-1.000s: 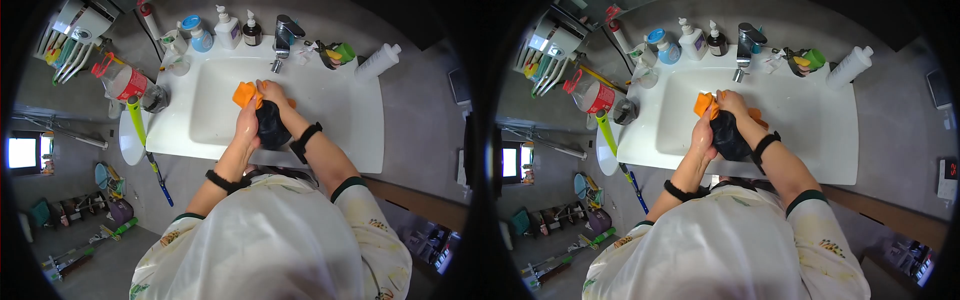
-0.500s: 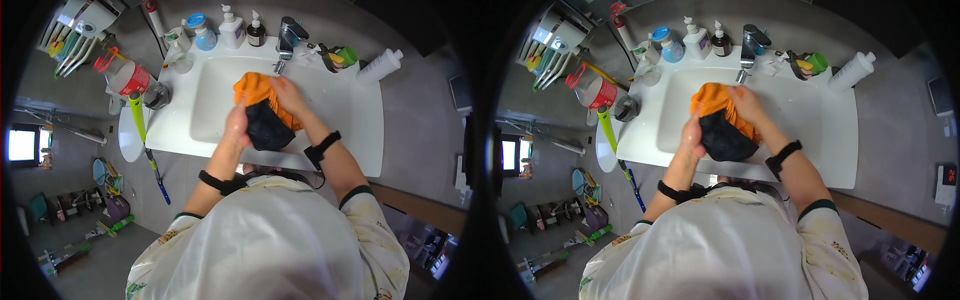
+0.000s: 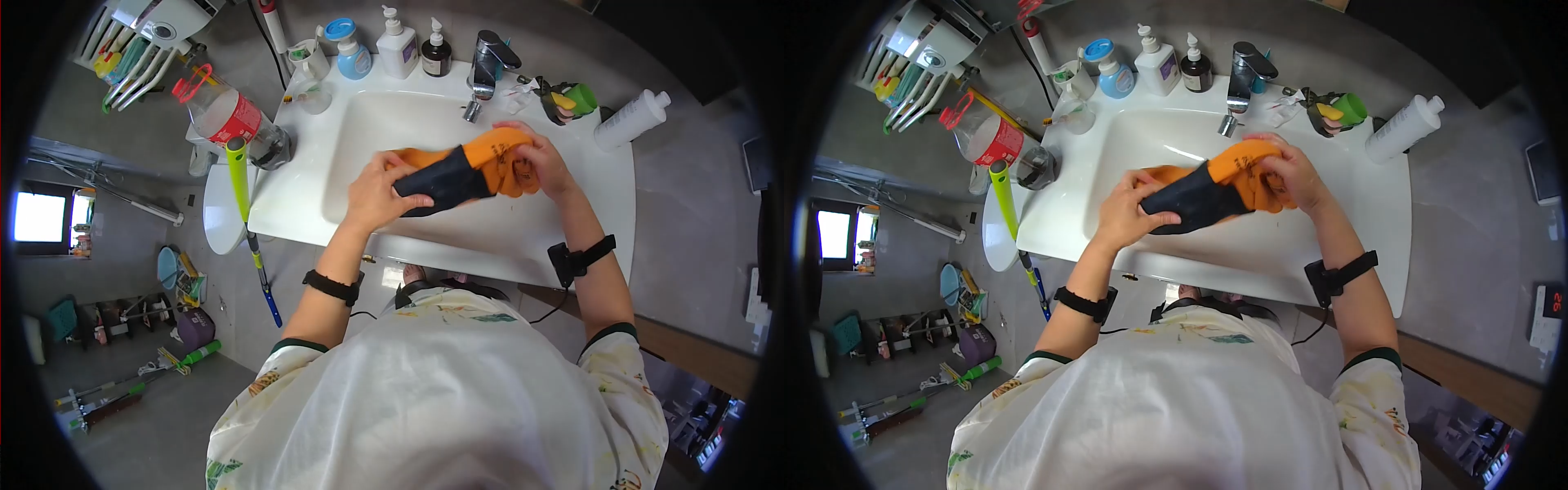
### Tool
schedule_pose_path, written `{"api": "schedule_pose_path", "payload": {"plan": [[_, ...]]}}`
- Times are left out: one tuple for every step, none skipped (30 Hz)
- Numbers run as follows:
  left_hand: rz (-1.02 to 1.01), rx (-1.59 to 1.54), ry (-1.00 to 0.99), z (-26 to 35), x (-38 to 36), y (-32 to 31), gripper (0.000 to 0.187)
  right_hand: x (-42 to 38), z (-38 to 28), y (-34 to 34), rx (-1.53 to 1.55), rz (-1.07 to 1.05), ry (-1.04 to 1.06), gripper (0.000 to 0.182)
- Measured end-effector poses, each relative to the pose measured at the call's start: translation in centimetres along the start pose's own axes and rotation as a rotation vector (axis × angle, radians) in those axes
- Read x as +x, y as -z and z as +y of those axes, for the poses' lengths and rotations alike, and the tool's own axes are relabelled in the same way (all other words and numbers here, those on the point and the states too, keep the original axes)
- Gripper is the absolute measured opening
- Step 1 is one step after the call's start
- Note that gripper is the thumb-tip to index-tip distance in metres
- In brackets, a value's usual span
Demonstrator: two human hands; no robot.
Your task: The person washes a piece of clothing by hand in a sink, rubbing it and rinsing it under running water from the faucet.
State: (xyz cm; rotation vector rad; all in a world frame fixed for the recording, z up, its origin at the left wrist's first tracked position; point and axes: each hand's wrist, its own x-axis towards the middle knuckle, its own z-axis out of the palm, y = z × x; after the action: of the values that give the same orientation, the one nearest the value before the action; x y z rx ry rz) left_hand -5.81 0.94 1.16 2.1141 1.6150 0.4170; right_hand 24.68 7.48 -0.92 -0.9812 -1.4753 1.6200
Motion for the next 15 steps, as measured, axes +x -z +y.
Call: {"api": "schedule_pose_path", "payload": {"plan": [[0.018, -0.093, -0.019, -0.2, 0.4, -0.7, 0.055, 0.1, -1.6, -1.0, 0.234, 0.033, 0.027, 0.039], [0.017, -0.091, -0.030, -0.2, 0.7, -1.2, 0.055, 0.1, -2.6, -1.7, 0.467, 0.071, 0.057, 0.040], [-0.040, -0.599, 0.061, 0.0, 1.0, -1.8, 0.052, 0.7, -1.5, -1.8, 0.536, 0.148, 0.075, 0.043], [-0.103, -1.108, 0.160, 0.0, 1.2, -2.6, 0.050, 0.6, -1.8, -3.0, 0.552, 0.172, 0.116, 0.044], [-0.126, -1.351, 0.239, -0.5, 1.6, -3.7, 0.048, 0.6, -2.1, -4.5, 0.568, 0.189, 0.156, 0.045], [-0.123, -1.351, 0.235, -0.1, 2.2, -4.2, 0.048, 0.5, -1.9, -6.7, 0.439, 0.224, 0.234, 0.046], [-0.021, -1.649, 0.327, 0.6, 2.6, -5.0, 0.049, 0.2, -1.2, -9.6, 0.210, 0.275, 0.347, 0.048], [0.086, -1.943, 0.425, 0.9, 2.7, -5.5, 0.050, -0.4, -0.5, -12.8, -0.013, 0.321, 0.473, 0.050], [-0.123, -2.156, 0.412, 0.0, 2.2, -6.0, 0.052, -0.4, 0.2, -15.1, -0.137, 0.374, 0.484, 0.052], [-0.041, -2.110, 0.376, 0.7, 2.3, -7.4, 0.049, 0.5, 0.3, -15.1, -0.259, 0.437, 0.321, 0.045], [0.041, -2.059, 0.344, 1.5, 2.5, -8.8, 0.046, 1.5, 0.6, -14.8, -0.377, 0.497, 0.148, 0.041], [0.154, -1.918, 0.630, 5.0, 2.0, -7.3, 0.043, 2.7, 1.0, -14.0, -0.493, 0.547, -0.026, 0.039], [0.072, -1.975, 0.656, 6.2, 1.7, -6.5, 0.036, 4.3, 1.3, -13.1, -0.604, 0.592, -0.196, 0.041], [0.036, -1.808, 0.582, 5.8, 1.6, -7.8, 0.037, 6.0, 2.2, -10.3, -0.325, 0.598, -0.227, 0.042], [0.052, -1.820, 0.567, 5.9, 1.6, -7.6, 0.038, 5.9, 2.1, -10.7, -0.382, 0.633, -0.150, 0.041]]}}
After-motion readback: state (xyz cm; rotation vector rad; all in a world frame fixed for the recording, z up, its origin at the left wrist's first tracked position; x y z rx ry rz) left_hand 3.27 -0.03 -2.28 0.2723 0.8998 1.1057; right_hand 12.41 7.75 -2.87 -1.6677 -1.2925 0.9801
